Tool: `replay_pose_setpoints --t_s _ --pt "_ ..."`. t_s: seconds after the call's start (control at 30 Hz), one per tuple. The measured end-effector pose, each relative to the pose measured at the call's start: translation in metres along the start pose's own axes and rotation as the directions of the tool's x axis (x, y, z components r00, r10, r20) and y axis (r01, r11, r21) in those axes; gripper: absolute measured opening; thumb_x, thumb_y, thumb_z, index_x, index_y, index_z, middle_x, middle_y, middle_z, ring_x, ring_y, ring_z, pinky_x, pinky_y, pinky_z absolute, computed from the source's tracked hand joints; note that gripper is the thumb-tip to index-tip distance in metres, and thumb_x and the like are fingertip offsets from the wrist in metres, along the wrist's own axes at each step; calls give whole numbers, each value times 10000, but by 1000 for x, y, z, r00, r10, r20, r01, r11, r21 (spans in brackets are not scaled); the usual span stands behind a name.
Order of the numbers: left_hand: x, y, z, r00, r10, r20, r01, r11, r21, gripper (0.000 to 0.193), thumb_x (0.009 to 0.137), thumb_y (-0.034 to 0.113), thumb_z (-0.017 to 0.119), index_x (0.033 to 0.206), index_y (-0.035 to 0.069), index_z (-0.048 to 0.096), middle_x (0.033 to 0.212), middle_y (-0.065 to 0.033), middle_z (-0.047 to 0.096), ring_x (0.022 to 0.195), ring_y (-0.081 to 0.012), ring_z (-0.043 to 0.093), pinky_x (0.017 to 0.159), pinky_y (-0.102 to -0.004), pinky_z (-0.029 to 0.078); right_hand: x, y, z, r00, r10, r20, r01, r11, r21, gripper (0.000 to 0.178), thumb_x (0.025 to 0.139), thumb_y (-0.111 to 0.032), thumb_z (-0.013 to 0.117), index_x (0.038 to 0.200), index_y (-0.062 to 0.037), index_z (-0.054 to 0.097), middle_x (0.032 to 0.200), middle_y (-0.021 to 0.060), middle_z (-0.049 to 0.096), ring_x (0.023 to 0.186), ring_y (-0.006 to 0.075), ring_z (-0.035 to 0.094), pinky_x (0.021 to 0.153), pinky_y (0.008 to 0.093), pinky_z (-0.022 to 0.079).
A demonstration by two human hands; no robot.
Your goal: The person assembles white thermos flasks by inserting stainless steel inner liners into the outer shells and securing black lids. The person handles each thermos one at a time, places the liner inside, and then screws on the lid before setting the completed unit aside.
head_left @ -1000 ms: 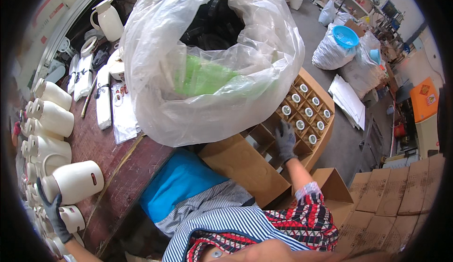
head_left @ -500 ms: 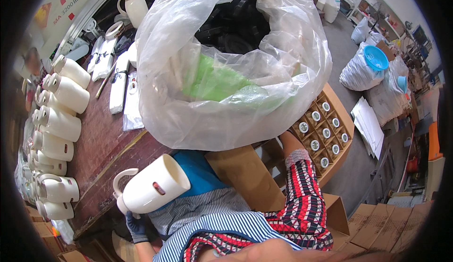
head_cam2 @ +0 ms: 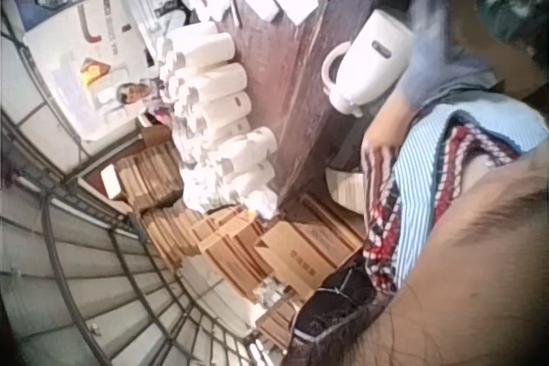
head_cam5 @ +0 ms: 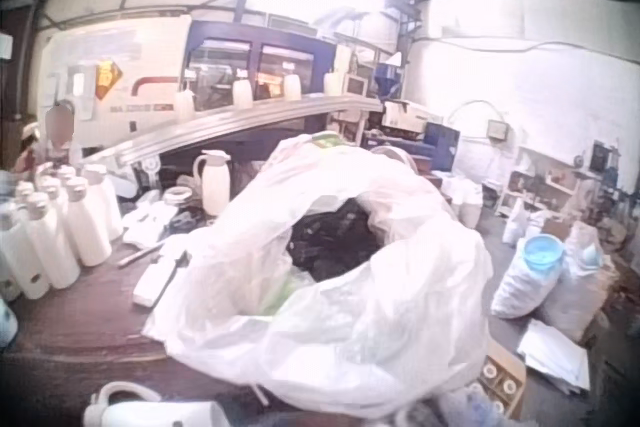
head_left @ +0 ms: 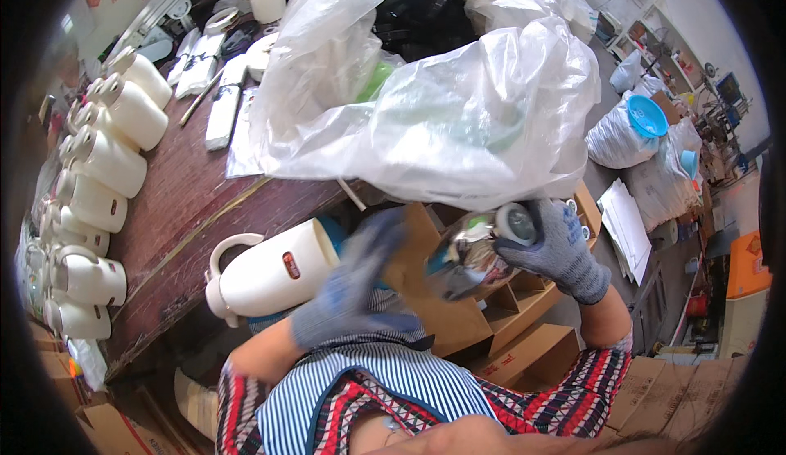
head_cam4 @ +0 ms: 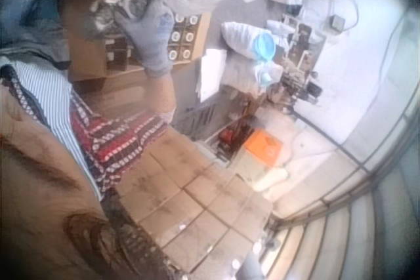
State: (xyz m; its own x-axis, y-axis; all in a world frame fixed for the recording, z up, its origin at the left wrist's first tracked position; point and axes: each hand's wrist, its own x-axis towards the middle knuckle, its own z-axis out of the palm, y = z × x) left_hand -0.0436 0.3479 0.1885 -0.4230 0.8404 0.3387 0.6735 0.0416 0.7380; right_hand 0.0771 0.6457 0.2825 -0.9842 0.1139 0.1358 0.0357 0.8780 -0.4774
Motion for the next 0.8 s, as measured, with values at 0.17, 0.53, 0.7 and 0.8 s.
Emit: replay_pose_setpoints --t_s 0.17,0.53,0.7,0.8 --pt "19 2 41 982 -175 -66 92 763 -640 1366 666 376 975 1642 13 91 1637 -234 285 1521 -333 333 1232 -433 314 31 -56 29 998 38 55 -58 893 447 611 799 -321 882 1192 31 572 1066 195 686 1001 259 685 858 401 546" --pt "-73 -35 47 917 -15 -400 -110 951 -290 1573 546 425 1036 1649 62 -27 1669 -196 209 1546 -325 274 1260 -469 232 -98 -29 243 936 38 349 -262 -588 765 904 925 -675 591 1600 -122 356 1560 130 419 1419 306 423 1140 480 379" --pt "-81 -35 37 854 2 -520 -246 883 -401 1452 649 525 960 1648 55 16 1693 -227 146 1546 -383 259 1261 -513 213 -126 29 279 967 160 196 -247 773 584 853 973 -645 532 1602 -116 303 1643 155 346 1466 297 405 1168 463 398" --pt "-68 -17 -19 856 296 -424 -247 954 167 1072 826 695 715 1581 25 354 1642 -270 301 1522 -435 300 1232 -602 207 -114 45 271 985 112 132 -167 814 556 595 935 -331 687 1440 -97 477 1444 145 513 1268 270 555 1010 414 504"
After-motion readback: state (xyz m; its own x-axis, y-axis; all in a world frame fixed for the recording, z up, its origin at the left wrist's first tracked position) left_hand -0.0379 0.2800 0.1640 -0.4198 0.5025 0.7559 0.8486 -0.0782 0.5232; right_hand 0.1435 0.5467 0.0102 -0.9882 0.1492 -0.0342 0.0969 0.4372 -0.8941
